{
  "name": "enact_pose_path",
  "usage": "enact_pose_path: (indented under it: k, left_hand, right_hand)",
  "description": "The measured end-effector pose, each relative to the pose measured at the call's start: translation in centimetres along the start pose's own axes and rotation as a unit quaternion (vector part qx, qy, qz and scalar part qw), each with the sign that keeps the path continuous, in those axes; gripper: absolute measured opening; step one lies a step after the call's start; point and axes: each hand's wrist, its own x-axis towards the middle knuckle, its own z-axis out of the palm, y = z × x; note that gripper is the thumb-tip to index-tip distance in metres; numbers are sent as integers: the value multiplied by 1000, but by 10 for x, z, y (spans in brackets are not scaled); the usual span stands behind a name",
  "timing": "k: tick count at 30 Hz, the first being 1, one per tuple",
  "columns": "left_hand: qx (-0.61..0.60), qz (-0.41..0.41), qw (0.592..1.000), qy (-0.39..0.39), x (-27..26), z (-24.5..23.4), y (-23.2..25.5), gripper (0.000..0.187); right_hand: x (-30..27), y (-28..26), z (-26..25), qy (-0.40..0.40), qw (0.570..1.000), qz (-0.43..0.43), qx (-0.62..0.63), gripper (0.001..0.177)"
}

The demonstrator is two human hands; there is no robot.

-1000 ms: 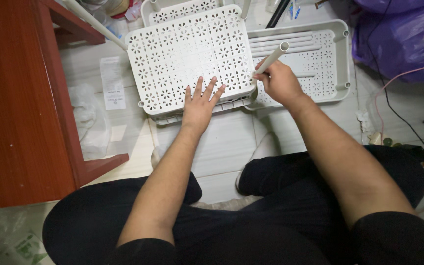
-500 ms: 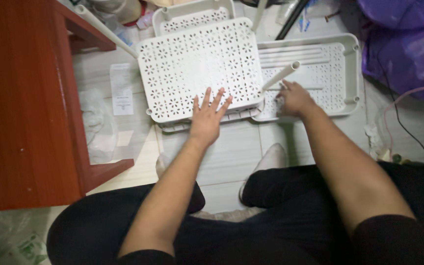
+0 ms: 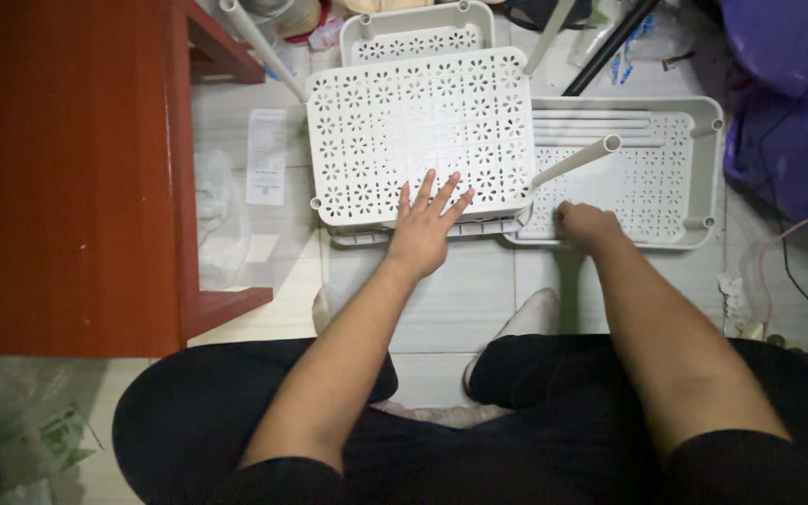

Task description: The person assembles a white plastic storage rack by inserting cylindrical legs into corner holes on perforated trays and stacking the trays together. They handle multiple trays and legs, aligning and pressing components to form a multi-tiered unit.

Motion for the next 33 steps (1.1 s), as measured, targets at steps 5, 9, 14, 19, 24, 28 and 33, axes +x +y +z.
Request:
enact_pose_path:
  k: [5,9,14,19,24,28,33]
  left_hand:
    - [-4,-7,1000,4,2,-2,0,92]
    - [1,-10,1000,-12,3,0,-2,94]
    - [-3,-14,1000,-20,5,0,-2,91]
    - [-67,-1,997,-35,11,-11,-6,84]
    - [-424,23,904,-44,24,-38,-5,84]
    - [-628,-3,778,-17,29,-68,-8,36]
    - [-648,-50,758,64,4,-108,-32,29]
  right_hand:
    - [-1,-2,-4,3,996,-27,86,44]
    - [-7,-5,-13,-94,987,-39,124,47]
    - [-23,-4,-38,-75,988,-79,111,37]
    - [-52,-30,-106,-154,982,-105,2,33]
    - [-108,-94,-162,-201,903,-286,251,32]
    - [-140,-144,-184,-197,819,-324,431,33]
    - [-163,-170,-200,-207,812,-292,460,36]
